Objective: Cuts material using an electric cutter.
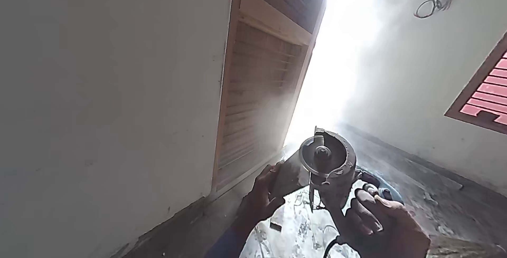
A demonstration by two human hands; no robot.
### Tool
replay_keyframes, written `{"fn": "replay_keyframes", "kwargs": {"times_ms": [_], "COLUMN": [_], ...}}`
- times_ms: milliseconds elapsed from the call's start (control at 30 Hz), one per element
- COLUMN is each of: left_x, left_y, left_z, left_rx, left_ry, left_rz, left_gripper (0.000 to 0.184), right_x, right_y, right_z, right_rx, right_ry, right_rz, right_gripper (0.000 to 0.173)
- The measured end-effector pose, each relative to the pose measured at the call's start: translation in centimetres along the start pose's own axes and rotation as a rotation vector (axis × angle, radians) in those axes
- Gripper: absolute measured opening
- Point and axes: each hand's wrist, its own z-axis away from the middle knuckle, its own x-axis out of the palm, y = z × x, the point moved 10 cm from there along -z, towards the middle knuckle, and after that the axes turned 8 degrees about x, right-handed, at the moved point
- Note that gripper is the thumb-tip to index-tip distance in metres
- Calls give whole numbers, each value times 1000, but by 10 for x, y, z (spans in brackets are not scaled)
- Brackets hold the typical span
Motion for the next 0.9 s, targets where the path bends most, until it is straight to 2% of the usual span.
{"fn": "replay_keyframes", "kwargs": {"times_ms": [333, 533, 667, 767, 900], "left_x": [-4, -7, -9, -10, -9], "left_y": [0, -3, -6, -7, -6], "left_z": [-2, 1, 0, 1, 0], "left_rx": [-9, -15, -34, -66, -52], "left_ry": [34, 66, 68, 75, 83], "left_rz": [-61, -9, -27, -24, -24], "left_gripper": [65, 52, 62, 56, 58], "right_x": [8, 8, 11, 13, 13], "right_y": [10, 13, 16, 15, 11], "right_z": [14, 20, 27, 30, 28], "right_rx": [66, 65, 80, 75, 38], "right_ry": [-60, -29, -17, -16, -43], "right_rz": [-71, -12, -9, -10, 15], "right_gripper": [11, 13, 11, 11, 11]}}
